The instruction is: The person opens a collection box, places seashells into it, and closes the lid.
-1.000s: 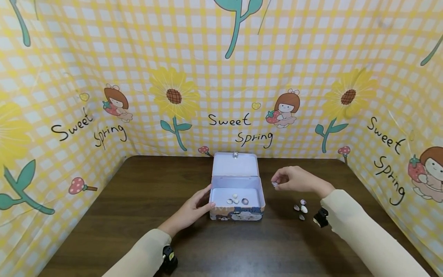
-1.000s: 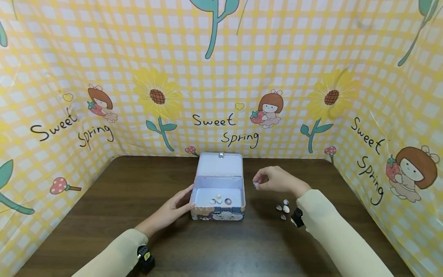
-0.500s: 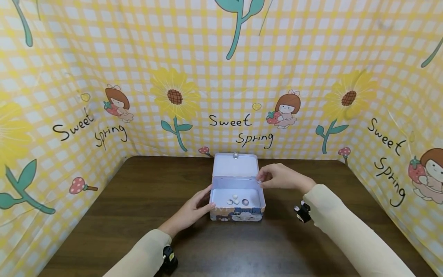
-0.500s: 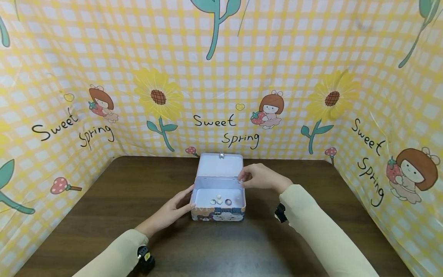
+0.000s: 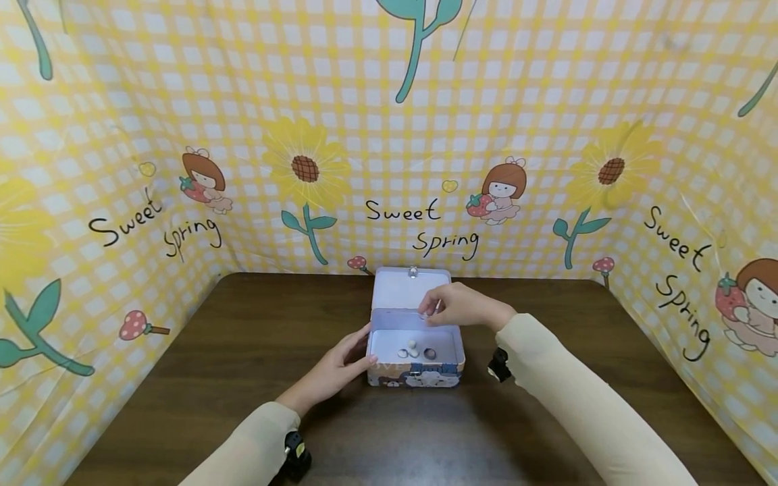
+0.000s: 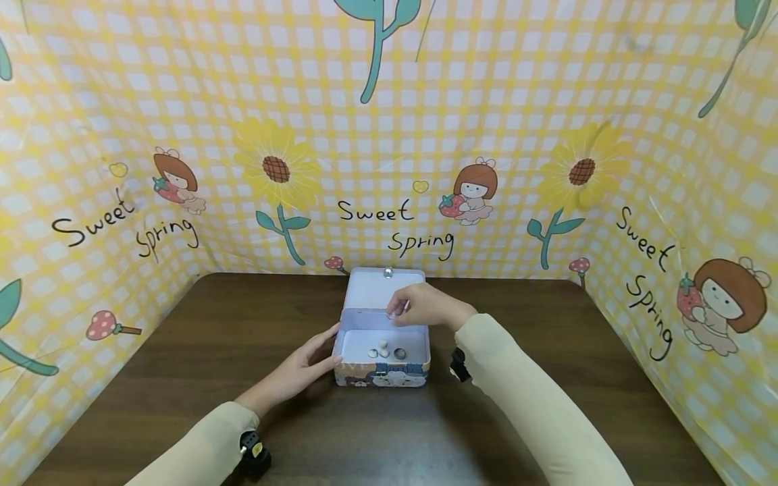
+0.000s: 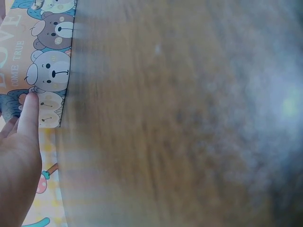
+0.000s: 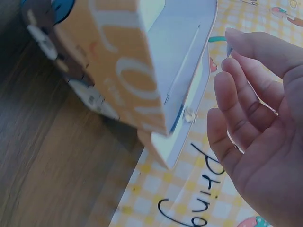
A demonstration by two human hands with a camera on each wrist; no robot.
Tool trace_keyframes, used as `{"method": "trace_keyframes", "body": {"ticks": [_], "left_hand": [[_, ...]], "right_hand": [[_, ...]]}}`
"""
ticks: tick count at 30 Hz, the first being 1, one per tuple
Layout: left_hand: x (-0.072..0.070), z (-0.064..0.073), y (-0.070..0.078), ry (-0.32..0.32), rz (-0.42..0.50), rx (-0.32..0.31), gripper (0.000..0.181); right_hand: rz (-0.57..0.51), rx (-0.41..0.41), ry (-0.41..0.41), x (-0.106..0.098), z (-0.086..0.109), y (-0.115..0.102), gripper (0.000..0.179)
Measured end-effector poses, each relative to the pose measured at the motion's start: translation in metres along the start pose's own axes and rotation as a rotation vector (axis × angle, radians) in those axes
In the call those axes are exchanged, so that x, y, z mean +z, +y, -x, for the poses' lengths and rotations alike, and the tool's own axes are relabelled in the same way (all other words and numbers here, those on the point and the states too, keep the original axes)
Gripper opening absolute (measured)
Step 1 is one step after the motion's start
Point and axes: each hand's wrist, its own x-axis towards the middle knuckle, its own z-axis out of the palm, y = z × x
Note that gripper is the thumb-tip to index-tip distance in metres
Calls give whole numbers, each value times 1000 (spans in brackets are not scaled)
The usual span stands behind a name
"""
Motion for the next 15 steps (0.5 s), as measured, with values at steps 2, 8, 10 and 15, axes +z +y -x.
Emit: {"method": "trace_keyframes", "body": {"ticks": [2,8,10,15], "left_hand": [[0,0,0,1,4,1,70],[0,1,1,4,-6,0,70],[0,1,1,4,-4,4,69],[1,1,2,4,-6,13,69]], "right_hand": [[-6,-2,-12,3,-6,-3,16],[11,-1,-31,8,-21,-13,15],[26,0,-32,9,-26,-15,15],[27,31,-46,14,-37,-16,16]]}}
